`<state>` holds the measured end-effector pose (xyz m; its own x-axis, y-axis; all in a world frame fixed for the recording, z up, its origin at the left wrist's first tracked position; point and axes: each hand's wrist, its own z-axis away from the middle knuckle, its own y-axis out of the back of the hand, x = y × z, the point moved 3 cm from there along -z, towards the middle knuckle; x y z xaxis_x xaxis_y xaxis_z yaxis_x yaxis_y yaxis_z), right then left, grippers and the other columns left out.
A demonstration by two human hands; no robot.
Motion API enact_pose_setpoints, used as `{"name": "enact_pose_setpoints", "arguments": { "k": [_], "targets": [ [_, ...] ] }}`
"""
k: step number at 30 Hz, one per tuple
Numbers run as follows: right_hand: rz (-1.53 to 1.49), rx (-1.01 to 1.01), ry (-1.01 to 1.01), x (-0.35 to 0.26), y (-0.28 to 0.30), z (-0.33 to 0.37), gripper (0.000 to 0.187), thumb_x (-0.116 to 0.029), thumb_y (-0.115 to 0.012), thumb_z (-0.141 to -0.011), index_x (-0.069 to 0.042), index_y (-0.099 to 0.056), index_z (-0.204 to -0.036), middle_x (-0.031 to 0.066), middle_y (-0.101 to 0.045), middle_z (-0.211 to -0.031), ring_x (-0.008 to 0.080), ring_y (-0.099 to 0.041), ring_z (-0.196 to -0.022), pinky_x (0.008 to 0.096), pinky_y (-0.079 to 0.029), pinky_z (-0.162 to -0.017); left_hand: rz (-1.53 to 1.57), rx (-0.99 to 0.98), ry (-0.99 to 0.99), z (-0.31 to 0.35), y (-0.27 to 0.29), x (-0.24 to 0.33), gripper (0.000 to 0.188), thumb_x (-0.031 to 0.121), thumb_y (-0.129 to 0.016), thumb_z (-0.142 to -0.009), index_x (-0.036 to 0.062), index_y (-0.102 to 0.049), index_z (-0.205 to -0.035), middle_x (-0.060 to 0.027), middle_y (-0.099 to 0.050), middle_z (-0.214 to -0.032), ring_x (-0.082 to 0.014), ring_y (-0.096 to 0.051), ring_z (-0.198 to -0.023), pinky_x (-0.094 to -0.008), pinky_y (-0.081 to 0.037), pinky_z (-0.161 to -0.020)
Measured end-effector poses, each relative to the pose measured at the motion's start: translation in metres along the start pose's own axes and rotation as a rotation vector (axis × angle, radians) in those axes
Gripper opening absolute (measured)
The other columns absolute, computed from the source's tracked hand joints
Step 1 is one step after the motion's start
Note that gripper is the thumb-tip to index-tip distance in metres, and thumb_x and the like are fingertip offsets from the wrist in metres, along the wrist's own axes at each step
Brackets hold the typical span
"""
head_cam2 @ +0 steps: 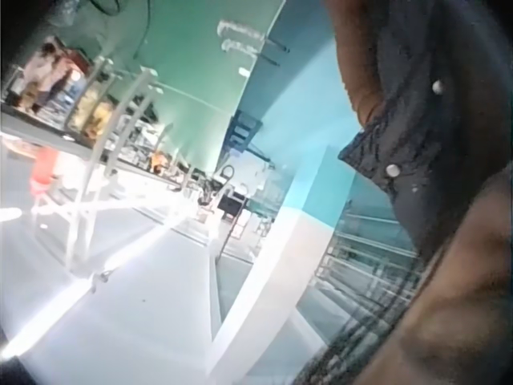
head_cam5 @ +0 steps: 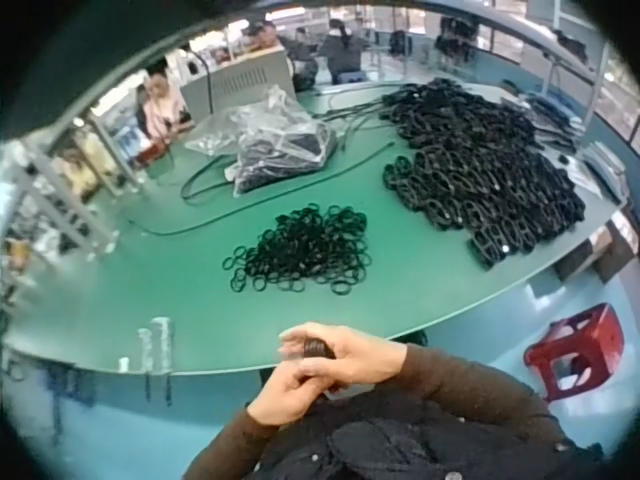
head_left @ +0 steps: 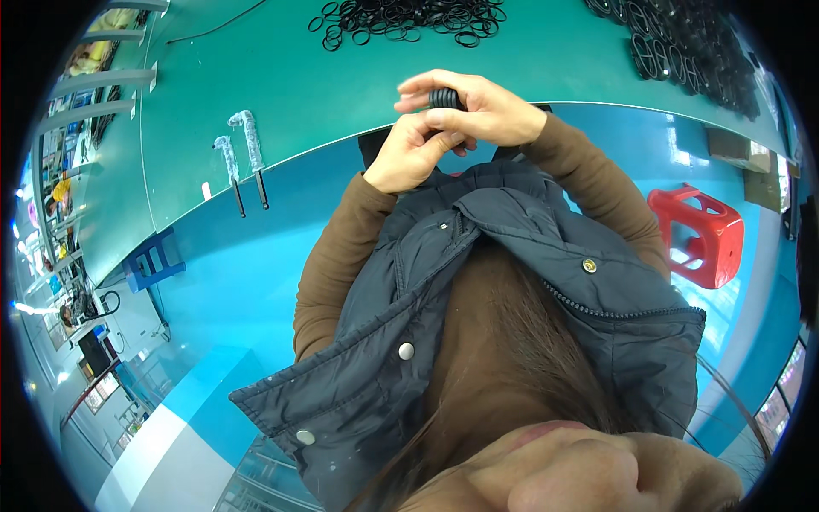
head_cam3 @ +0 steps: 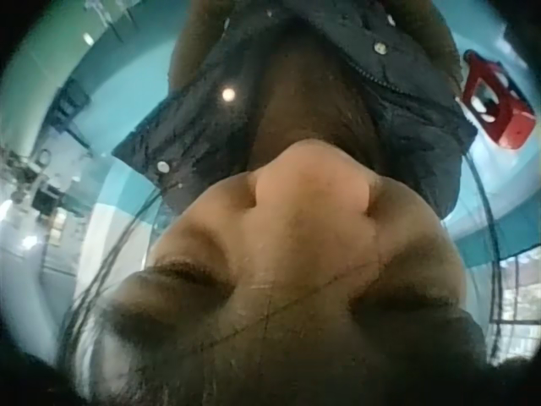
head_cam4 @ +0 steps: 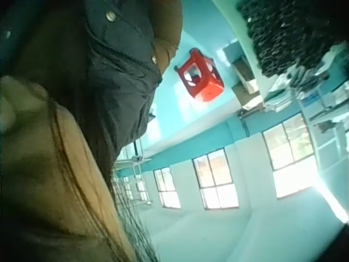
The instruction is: The person coils cables around their fingers by hand, secures each bundle with rubber bands, and places the wrapped cables onto the table.
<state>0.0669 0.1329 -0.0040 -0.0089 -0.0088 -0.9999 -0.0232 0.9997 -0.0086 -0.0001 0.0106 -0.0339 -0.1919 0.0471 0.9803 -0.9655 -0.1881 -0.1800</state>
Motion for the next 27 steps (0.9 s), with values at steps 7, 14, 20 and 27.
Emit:
{"name": "enact_pose_setpoints", "arguments": {
  "k": [7, 14, 20, 27],
  "targets": [
    [1.003, 0.536, 0.275, 0.013, 0.065, -0.014, 0.025, -0.023, -0.065, -0.082, -0.010, -0.062, -0.103, 0.0065, -0.061, -0.099, 0.0218, -0.060, -0.086, 0.0317, -0.050, -0.069, 0.071, 0.116, -0.103, 0.001, 0.030, 0.008, 0.019, 0.013, -0.053, -0.092, -0.0039, -0.062, -0.092, -0.0114, -0.057, -0.102, -0.0195, -0.061, -0.089, -0.0299, -0.051, -0.078],
    [1.442, 0.513, 0.334, 0.028, 0.045, -0.069, 0.013, -0.021, -0.067, -0.076, -0.010, -0.064, -0.083, 0.0078, -0.055, -0.082, 0.0257, -0.056, -0.080, 0.0365, -0.048, -0.065, 0.096, 0.215, -0.118, 0.002, 0.042, 0.014, 0.017, 0.011, -0.053, -0.092, -0.0041, -0.061, -0.092, -0.0118, -0.057, -0.103, -0.0239, -0.061, -0.097, -0.0335, -0.050, -0.085],
    [0.790, 0.372, 0.252, 0.027, 0.050, -0.062, 0.009, -0.014, -0.059, -0.085, -0.006, -0.062, -0.086, 0.0043, -0.057, -0.080, 0.0170, -0.055, -0.073, 0.0283, -0.044, -0.065, -0.015, 0.328, -0.256, 0.001, 0.058, 0.020, 0.018, 0.013, -0.055, -0.092, -0.0019, -0.064, -0.088, -0.0111, -0.063, -0.100, -0.0227, -0.053, -0.110, -0.0354, -0.040, -0.096],
    [0.080, 0.211, -0.034, 0.021, 0.039, -0.039, 0.019, -0.019, -0.058, -0.089, -0.001, -0.063, -0.092, -0.0009, -0.058, -0.080, 0.0076, -0.051, -0.080, 0.0244, -0.043, -0.073, 0.255, 0.225, -0.271, -0.022, 0.059, 0.011, 0.021, 0.018, -0.051, -0.095, -0.0010, -0.060, -0.094, -0.0111, -0.058, -0.107, -0.0261, -0.048, -0.116, -0.0397, -0.044, -0.092]
  ]
}}
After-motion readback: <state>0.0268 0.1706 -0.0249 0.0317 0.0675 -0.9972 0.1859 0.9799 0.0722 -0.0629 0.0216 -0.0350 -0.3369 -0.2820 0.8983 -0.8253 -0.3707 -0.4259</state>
